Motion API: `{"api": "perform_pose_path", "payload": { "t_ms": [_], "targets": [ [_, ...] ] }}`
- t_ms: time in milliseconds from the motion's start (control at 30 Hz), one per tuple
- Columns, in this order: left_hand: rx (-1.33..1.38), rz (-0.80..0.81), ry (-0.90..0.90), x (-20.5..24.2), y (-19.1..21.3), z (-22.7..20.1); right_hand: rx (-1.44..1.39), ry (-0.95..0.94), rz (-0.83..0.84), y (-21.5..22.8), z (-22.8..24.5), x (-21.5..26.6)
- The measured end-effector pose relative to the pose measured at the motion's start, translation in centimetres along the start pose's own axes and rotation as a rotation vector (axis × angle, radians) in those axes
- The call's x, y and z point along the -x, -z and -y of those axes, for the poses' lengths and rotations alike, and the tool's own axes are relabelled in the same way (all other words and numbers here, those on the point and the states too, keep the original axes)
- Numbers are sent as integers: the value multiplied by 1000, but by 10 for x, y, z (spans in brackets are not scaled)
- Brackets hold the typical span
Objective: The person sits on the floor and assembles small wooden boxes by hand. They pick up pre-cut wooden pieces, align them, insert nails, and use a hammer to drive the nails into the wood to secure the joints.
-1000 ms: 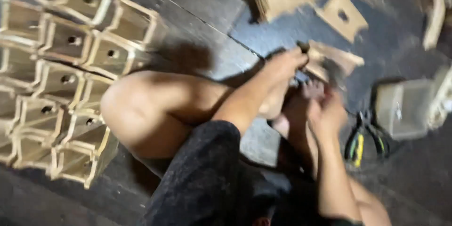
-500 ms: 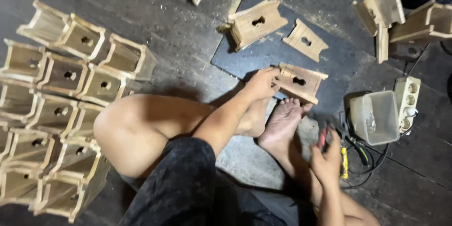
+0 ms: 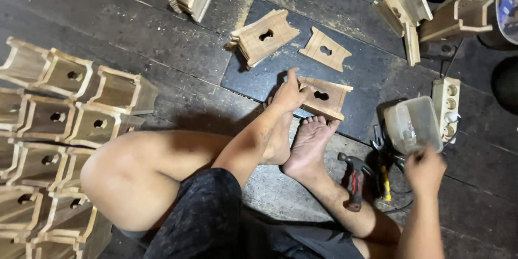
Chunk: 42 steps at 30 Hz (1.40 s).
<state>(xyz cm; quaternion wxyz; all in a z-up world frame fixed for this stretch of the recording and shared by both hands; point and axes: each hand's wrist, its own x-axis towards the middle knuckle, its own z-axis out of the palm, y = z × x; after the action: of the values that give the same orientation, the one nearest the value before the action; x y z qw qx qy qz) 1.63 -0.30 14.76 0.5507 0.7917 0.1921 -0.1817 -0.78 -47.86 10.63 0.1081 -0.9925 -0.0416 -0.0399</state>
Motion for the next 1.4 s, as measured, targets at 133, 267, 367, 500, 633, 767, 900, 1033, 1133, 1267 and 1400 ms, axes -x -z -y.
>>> {"api": "perform_pose_path", "payload": {
  "t_ms": [133,267,367,500,633,767,900,1033,1133,1267,1400],
  "targets": [
    [-9,11,-94,-8,-11,10,28,-169,165,-51,-50,-76],
    [123,110,-39,-17,-7,21,246,-209,574,-68,-48,-107],
    [176,151,-52,-18,-4,24,258,-262,658,-60,-36,-108],
    [-41,88,-114,7,15,17,321,-305,751,-45,-15,-109],
    [-367,50,-197,19,30,14,253,-325,734,-40,-10,-113],
    [-493,50,-287,-1,18,45,289,-315,781,-39,-2,-115],
    [-506,42,-323,5,20,44,243,-359,774,-23,15,-109],
    [-542,21,-328,4,17,45,206,-397,774,-4,40,-102],
    [-619,-10,-306,9,17,35,152,-449,764,-2,43,-99],
    [-597,-5,-299,11,17,34,197,-296,617,-33,-8,-104],
    [-537,-36,-323,20,15,22,119,-132,424,-46,-43,-95]
  ]
}}
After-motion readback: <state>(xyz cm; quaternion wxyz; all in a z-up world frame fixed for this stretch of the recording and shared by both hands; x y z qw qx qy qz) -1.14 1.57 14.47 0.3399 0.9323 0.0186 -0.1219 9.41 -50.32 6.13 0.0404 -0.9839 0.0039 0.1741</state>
